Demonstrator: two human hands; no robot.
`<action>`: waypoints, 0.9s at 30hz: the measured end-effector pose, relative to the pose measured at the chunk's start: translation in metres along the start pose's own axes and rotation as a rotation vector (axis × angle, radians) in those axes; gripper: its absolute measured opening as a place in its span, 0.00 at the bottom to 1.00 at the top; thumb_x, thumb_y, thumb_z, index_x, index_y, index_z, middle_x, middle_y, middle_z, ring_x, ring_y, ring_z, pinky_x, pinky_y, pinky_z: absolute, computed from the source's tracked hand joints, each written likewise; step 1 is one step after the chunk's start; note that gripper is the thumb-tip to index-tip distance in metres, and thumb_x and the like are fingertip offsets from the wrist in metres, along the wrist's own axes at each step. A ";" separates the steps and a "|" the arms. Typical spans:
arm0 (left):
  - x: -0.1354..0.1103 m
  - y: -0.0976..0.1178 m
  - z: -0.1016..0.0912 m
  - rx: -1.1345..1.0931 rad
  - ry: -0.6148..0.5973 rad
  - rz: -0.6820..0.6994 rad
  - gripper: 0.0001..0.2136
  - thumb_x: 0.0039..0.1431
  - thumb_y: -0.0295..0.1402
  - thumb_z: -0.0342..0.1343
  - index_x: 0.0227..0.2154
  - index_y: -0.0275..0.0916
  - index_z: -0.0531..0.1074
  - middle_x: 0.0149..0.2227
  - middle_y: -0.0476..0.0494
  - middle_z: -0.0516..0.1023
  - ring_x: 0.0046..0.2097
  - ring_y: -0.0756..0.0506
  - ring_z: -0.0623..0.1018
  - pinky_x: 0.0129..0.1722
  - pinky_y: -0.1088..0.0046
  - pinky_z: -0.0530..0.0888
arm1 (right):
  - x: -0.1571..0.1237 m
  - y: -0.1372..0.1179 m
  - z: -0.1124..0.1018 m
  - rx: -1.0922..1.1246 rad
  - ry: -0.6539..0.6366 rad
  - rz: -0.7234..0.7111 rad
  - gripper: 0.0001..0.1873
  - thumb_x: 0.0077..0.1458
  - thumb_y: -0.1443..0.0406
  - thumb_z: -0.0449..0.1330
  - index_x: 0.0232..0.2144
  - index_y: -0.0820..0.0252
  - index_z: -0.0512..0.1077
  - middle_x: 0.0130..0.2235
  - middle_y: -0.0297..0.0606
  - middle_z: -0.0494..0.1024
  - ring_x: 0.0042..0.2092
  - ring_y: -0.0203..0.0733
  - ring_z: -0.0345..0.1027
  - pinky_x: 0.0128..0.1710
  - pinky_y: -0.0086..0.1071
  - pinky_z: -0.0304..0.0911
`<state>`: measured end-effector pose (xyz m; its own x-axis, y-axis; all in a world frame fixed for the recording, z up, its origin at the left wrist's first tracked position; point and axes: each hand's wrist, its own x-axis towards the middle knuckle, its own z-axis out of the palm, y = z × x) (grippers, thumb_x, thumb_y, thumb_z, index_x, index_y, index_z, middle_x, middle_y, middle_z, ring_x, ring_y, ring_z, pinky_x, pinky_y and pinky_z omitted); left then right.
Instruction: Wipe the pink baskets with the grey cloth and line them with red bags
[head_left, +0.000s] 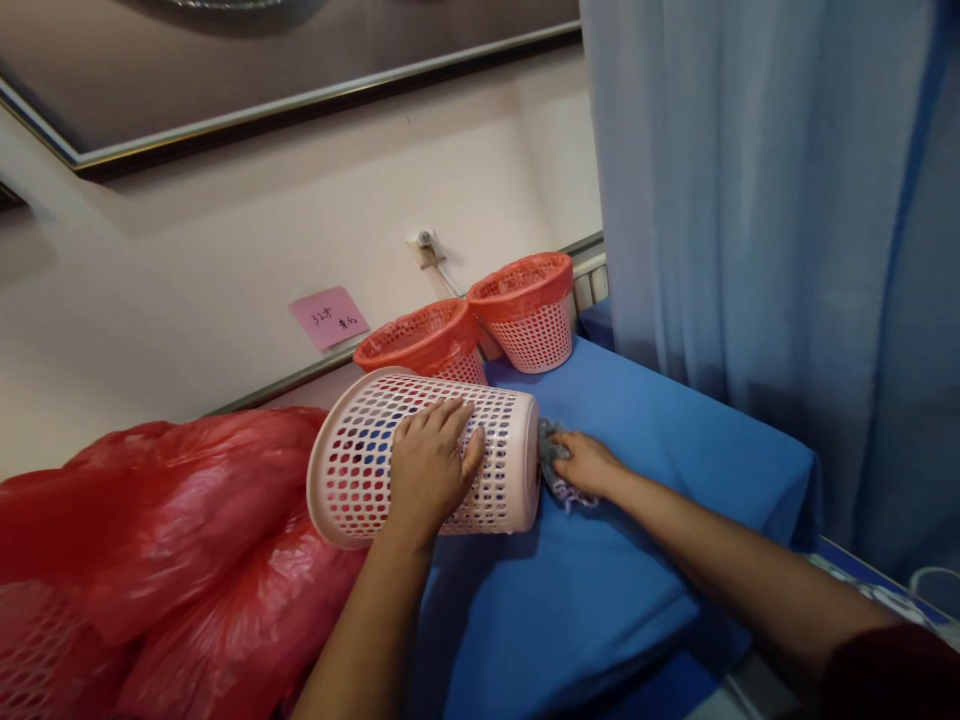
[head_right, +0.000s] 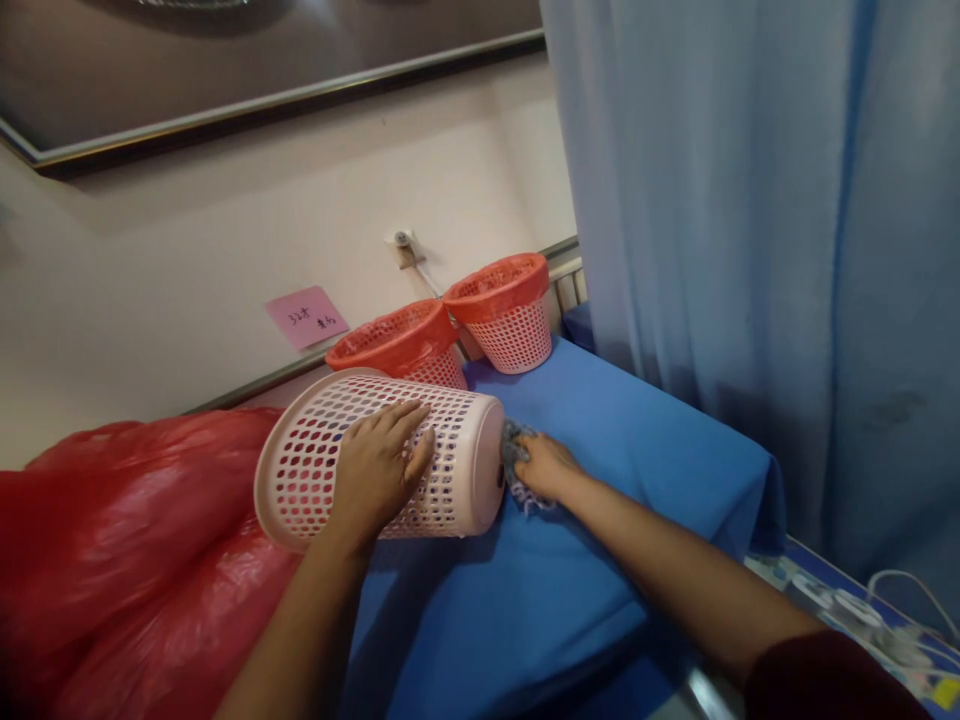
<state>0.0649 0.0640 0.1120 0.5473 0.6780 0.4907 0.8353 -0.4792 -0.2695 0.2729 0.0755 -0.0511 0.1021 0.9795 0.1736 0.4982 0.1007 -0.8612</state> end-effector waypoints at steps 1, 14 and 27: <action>0.000 0.000 0.000 0.001 0.000 0.000 0.18 0.69 0.39 0.50 0.54 0.38 0.77 0.58 0.39 0.80 0.58 0.33 0.77 0.58 0.50 0.69 | -0.001 0.002 -0.001 -0.012 -0.018 0.016 0.20 0.47 0.67 0.65 0.46 0.54 0.80 0.44 0.39 0.84 0.45 0.47 0.79 0.50 0.36 0.71; 0.000 0.001 -0.001 -0.024 -0.003 -0.019 0.18 0.69 0.39 0.49 0.54 0.39 0.77 0.58 0.38 0.80 0.59 0.33 0.76 0.59 0.49 0.68 | -0.049 -0.012 -0.008 -0.092 -0.106 -0.133 0.22 0.52 0.67 0.60 0.50 0.54 0.78 0.48 0.40 0.81 0.48 0.44 0.76 0.54 0.35 0.68; -0.005 0.001 -0.002 -0.017 0.004 -0.022 0.18 0.69 0.40 0.50 0.54 0.39 0.77 0.59 0.38 0.79 0.59 0.33 0.76 0.59 0.49 0.68 | -0.081 -0.018 0.000 -0.064 -0.118 -0.103 0.22 0.55 0.67 0.58 0.53 0.55 0.76 0.50 0.41 0.80 0.49 0.43 0.76 0.53 0.35 0.69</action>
<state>0.0634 0.0593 0.1106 0.5281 0.6864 0.5000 0.8463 -0.4736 -0.2439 0.2552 -0.0052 -0.0496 -0.0529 0.9786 0.1990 0.5547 0.1945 -0.8090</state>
